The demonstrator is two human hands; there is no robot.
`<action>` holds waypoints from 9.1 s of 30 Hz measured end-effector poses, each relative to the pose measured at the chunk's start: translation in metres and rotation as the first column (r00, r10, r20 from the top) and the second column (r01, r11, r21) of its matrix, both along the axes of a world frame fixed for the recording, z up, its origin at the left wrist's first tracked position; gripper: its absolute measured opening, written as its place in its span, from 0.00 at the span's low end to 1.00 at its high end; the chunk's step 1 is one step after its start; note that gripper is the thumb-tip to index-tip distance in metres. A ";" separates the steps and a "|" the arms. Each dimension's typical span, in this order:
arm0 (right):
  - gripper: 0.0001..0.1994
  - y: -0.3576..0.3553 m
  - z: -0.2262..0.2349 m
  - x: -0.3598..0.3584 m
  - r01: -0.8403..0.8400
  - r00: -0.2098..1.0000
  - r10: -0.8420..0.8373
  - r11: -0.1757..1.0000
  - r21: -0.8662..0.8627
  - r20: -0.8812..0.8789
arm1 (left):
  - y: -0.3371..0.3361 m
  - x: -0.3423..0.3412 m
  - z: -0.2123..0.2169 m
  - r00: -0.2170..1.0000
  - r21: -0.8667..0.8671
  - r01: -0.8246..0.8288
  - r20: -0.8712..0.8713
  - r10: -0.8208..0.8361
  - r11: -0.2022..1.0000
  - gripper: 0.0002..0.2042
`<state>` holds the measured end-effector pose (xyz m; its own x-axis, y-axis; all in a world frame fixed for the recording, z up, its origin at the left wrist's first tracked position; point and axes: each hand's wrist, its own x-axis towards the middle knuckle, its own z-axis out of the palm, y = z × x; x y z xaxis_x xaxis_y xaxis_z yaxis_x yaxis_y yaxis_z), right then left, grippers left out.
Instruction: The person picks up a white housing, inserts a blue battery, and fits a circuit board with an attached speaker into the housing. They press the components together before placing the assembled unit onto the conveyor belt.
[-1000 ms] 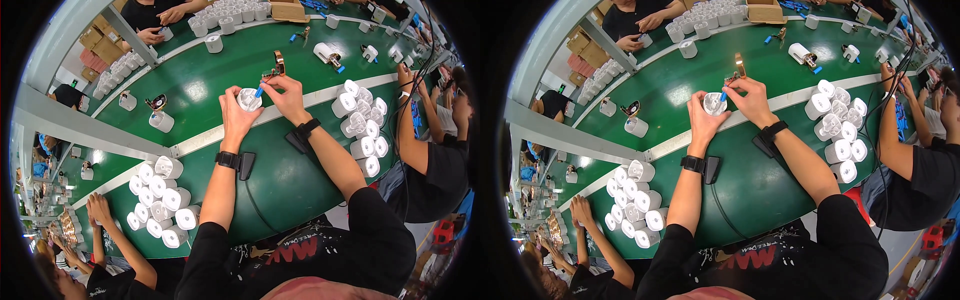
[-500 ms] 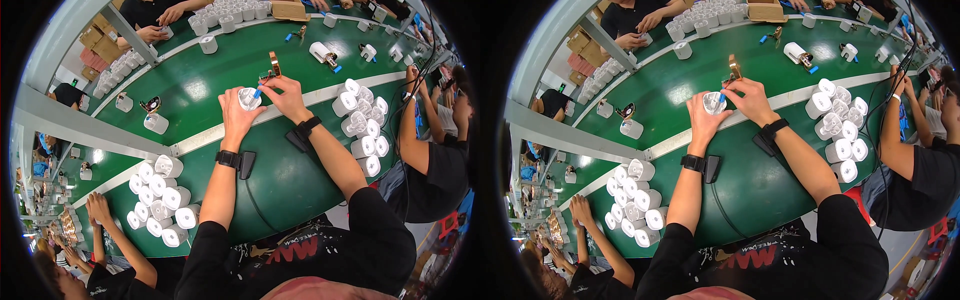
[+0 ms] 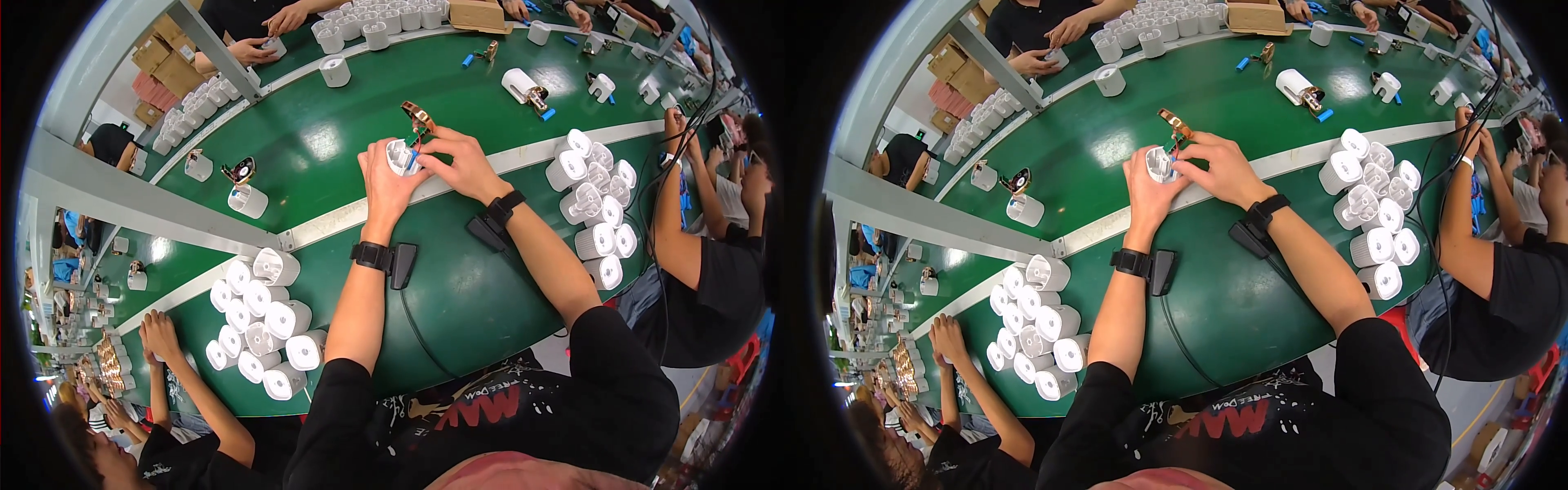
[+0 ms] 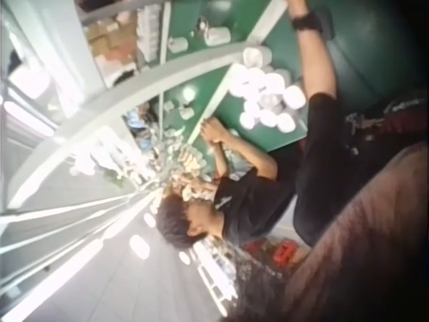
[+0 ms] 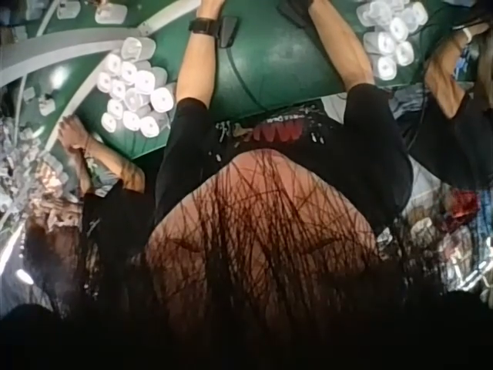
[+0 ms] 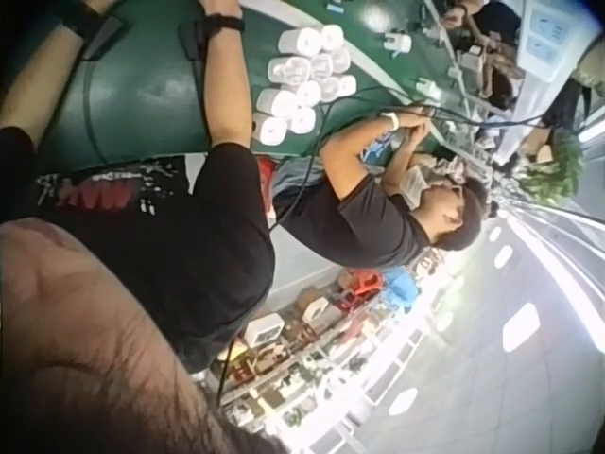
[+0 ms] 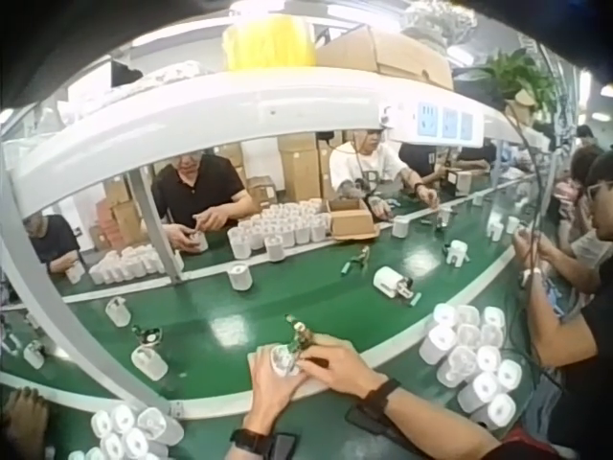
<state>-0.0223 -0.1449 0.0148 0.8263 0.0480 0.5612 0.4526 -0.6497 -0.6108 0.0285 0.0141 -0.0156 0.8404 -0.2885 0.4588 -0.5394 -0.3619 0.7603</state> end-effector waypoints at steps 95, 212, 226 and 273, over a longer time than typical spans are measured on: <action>0.14 -0.048 -0.013 0.040 0.275 0.942 -0.216 0.937 0.217 -0.258 | 0.021 0.011 0.002 0.961 -0.276 -0.213 0.116 0.252 0.937 0.24; 0.15 -0.157 -0.058 0.027 0.913 0.389 -0.920 0.380 -0.147 0.044 | 0.049 0.024 0.004 0.603 0.064 -0.789 -0.109 0.790 0.611 0.48; 0.13 -0.135 -0.040 0.014 0.800 0.577 -0.814 0.580 -0.154 -0.065 | 0.036 0.007 0.011 0.579 -0.245 -0.723 0.296 0.760 0.646 0.39; 0.15 -0.100 -0.020 0.027 0.544 0.683 -0.556 0.820 -0.179 -0.474 | -0.012 -0.015 0.009 0.989 0.058 0.076 0.126 -0.083 0.995 0.29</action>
